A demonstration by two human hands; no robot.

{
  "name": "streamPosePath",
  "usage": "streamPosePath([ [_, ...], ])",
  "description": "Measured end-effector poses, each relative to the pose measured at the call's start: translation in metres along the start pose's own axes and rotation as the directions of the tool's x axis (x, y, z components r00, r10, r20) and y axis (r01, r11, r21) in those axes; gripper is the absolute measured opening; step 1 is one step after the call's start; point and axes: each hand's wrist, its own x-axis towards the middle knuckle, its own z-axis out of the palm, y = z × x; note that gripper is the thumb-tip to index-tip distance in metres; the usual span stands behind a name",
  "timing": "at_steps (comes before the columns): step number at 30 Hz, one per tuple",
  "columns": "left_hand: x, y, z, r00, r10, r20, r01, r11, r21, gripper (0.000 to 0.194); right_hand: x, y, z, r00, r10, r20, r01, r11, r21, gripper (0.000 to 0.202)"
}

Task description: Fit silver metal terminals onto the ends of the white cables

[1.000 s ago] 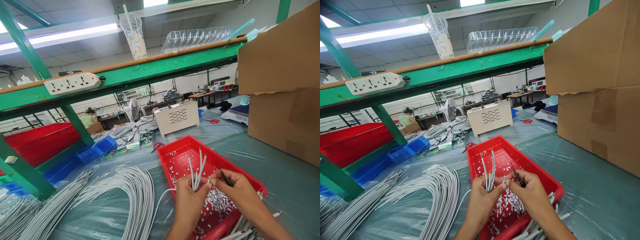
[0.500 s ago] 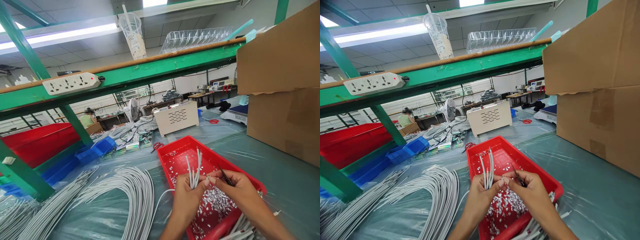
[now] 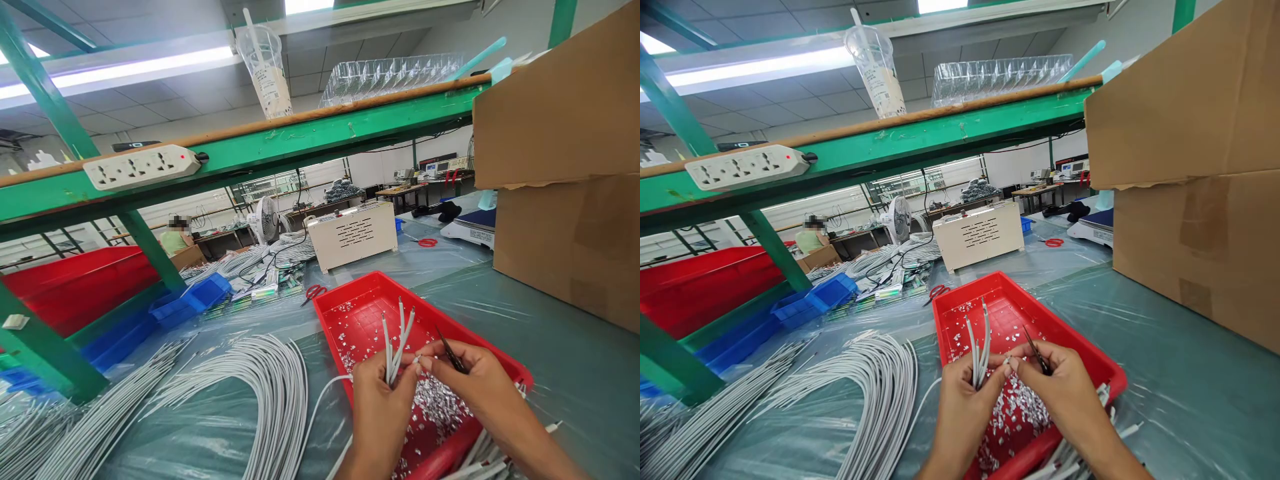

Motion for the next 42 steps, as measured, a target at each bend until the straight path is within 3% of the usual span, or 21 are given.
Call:
streamPosePath([
  [7, 0.0, -0.001, -0.001, 0.999, -0.027, -0.024, 0.03, 0.992, 0.121, 0.01, 0.001, 0.0, 0.002, 0.999, -0.007, -0.044, 0.009, 0.999, 0.032, 0.007],
  [14, 0.002, -0.007, -0.006, 0.99, 0.013, 0.14, -0.007, 0.999, -0.043, 0.017, 0.003, -0.004, -0.001, 1.0, -0.021, 0.007, 0.02, 1.0, 0.01, 0.006],
  [18, 0.002, -0.01, -0.01, 0.982, 0.029, 0.186, -0.023, 0.999, -0.035, 0.022, 0.002, -0.006, -0.002, 0.999, -0.044, 0.024, 0.045, 0.999, -0.011, 0.007],
  [23, 0.003, -0.002, -0.015, 0.939, 0.036, 0.343, -0.026, 0.999, -0.036, 0.032, 0.003, -0.005, -0.002, 0.997, -0.065, 0.041, 0.067, 0.996, -0.057, 0.012],
  [27, 0.006, 0.006, -0.018, 0.921, 0.022, 0.389, 0.015, 0.996, -0.091, 0.03, 0.004, -0.005, -0.004, 0.993, -0.114, 0.001, 0.113, 0.982, -0.15, 0.018],
  [33, 0.009, 0.01, -0.02, 0.915, 0.024, 0.404, 0.031, 0.991, -0.129, 0.028, 0.001, -0.009, -0.009, 0.975, -0.197, -0.104, 0.162, 0.947, -0.276, 0.006],
  [39, 0.009, 0.009, -0.018, 0.911, 0.066, 0.408, 0.02, 0.979, -0.204, 0.027, -0.002, -0.011, -0.008, 0.981, -0.178, 0.074, 0.191, 0.948, -0.255, 0.008],
  [42, 0.011, 0.002, -0.017, 0.926, 0.012, 0.378, 0.104, 0.953, -0.285, 0.018, -0.002, -0.013, -0.008, 0.977, -0.178, 0.115, 0.203, 0.942, -0.268, 0.009],
])
